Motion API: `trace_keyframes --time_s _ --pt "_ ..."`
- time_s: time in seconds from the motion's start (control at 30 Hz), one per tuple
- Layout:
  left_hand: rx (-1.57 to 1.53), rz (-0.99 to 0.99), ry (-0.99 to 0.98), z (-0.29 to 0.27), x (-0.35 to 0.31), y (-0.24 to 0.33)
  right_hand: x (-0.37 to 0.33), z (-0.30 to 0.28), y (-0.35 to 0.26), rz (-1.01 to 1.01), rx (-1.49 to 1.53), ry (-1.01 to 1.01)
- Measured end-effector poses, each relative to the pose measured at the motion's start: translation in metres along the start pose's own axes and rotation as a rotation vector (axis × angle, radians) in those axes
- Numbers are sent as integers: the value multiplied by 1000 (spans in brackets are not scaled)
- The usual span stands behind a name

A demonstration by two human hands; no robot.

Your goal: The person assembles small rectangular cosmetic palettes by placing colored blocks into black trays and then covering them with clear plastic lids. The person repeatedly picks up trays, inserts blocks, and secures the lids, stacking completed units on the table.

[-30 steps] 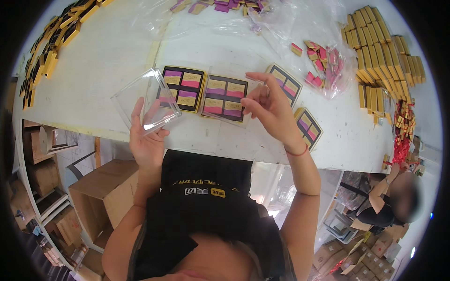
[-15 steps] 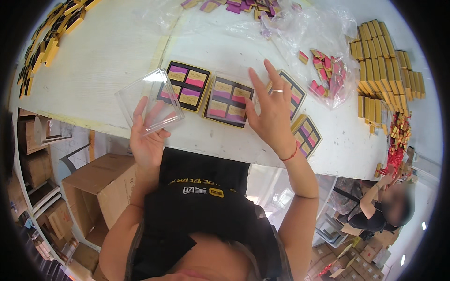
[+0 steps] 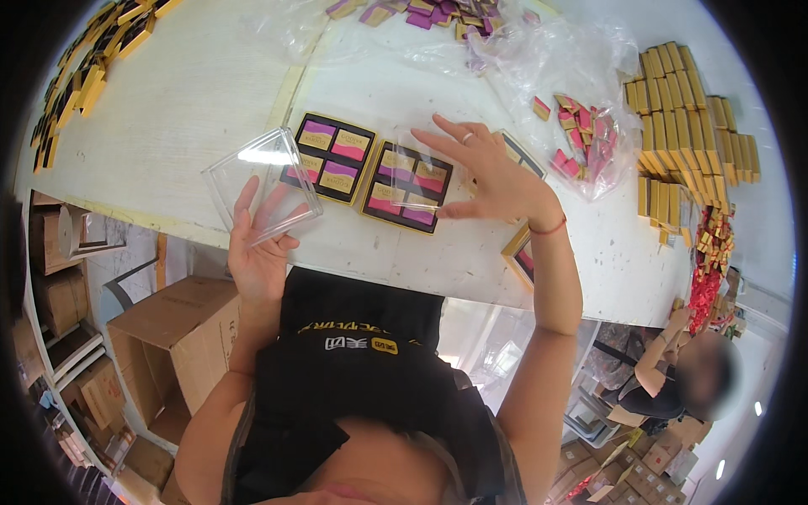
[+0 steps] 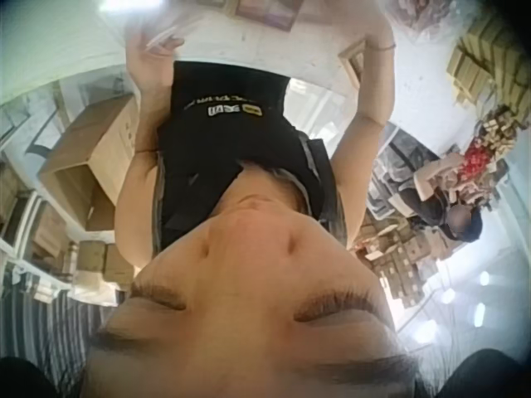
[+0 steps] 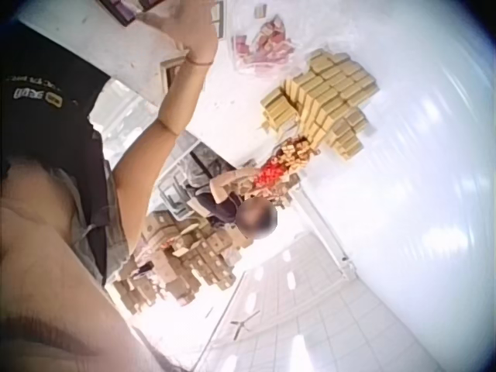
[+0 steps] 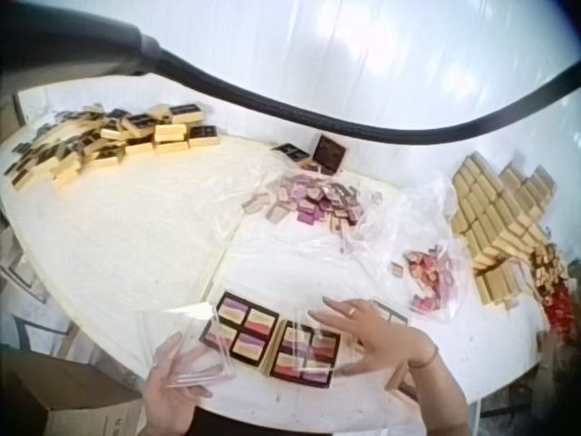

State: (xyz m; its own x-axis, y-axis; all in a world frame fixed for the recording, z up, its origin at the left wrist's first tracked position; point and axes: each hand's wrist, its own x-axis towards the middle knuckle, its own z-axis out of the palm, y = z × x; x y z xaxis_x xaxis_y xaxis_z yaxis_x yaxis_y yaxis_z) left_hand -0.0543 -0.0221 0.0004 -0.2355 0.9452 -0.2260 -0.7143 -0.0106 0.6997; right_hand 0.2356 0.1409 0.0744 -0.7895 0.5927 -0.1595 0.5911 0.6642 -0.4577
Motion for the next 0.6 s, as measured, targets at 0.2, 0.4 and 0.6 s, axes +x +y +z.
trace_keyframes --time_s 0.2,0.4,0.6 --pt "-23 42 35 -2 6 -1 17 0 -13 36 0 -11" --pt "-74 13 0 -6 6 -1 7 33 -41 6 -35 117" --pt "-35 -4 -2 -7 6 0 5 44 -49 55 -148 186"
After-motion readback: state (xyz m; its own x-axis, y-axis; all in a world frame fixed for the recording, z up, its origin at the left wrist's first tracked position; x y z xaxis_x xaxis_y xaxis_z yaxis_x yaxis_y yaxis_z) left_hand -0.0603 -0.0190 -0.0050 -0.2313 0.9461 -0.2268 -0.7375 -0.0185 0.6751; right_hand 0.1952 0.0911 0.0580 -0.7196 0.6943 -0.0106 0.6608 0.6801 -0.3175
